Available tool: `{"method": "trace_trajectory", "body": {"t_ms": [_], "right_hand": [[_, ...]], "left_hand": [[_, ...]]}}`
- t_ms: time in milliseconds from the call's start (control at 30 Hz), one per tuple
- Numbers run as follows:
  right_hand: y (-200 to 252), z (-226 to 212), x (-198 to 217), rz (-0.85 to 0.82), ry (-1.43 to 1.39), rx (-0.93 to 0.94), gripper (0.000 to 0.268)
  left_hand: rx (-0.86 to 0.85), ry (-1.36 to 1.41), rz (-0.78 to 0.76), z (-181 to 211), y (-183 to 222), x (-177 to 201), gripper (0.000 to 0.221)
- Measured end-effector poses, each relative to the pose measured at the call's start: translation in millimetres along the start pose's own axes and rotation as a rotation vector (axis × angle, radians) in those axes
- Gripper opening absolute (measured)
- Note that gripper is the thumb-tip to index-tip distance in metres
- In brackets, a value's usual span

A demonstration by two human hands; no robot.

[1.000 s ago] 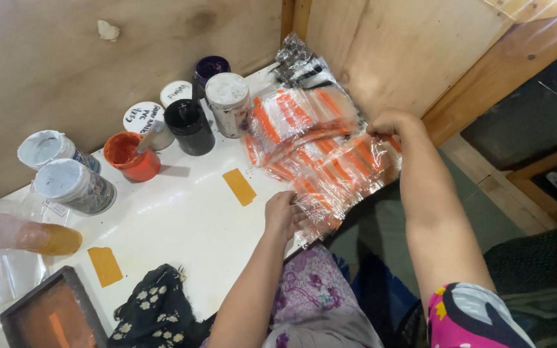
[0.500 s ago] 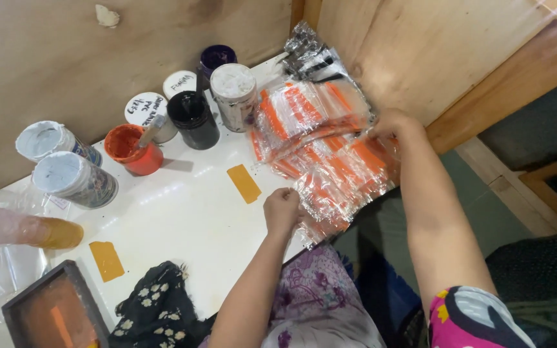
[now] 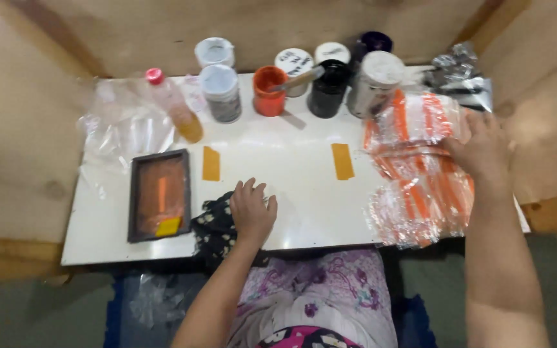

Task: Manual screen printing of orange ink onto small plastic strips using a squeegee and frame

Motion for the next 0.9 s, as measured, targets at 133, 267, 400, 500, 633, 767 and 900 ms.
{"method": "trace_trajectory", "body": {"t_ms": [133,267,400,500,633,767,900], "right_hand": [[14.8,-151.0,-63.5,-0.102,-0.119,0.230,0.067],[68.5,-294.8,-143.5,-0.589,-0.073,0.384,0.060],[141.8,-398.8,-168.6,-0.748,-0.102,0.559,0.059],[169.2,-427.3,-163.8,-0.807,-0.021,0.573,0.054],[168.2,-416.8,-179.4,-0.747,-0.037,0.530,0.051],[145.3,-360.6,-252.8,-0.118,-0.094,0.618,0.021],[115.9,-332.6,-252.3,-0.096,-0.119,0.417,0.010]], "left_hand": [[0.097,-0.082,-0.064,-34.9,17.8,51.0,0.049],[0.070,-0.093,-0.161,-39.4,41.2,60.6,0.064],[0.073,-0.085,-0.107,-44.4,59.1,48.6,0.073],[0.087,-0.069,-0.310,-54.1,59.3,36.7,0.073],[-0.011,-0.069,-0.342,-54.0,43.7,27.6,0.070],[-0.212,-0.105,-0.408,-42.8,13.7,9.9,0.067],[-0.333,-0.197,-0.499,-30.4,-20.2,-16.4,0.063]]}}
Point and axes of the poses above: each hand's wrist, its own y-axis away from the middle knuckle, its own x-axis out of the back of the hand, z = x × y, the point moved 4 cm from there along -y, towards the middle knuckle, and after that the axes turned 9 degrees about -y, right-handed, at the moved point
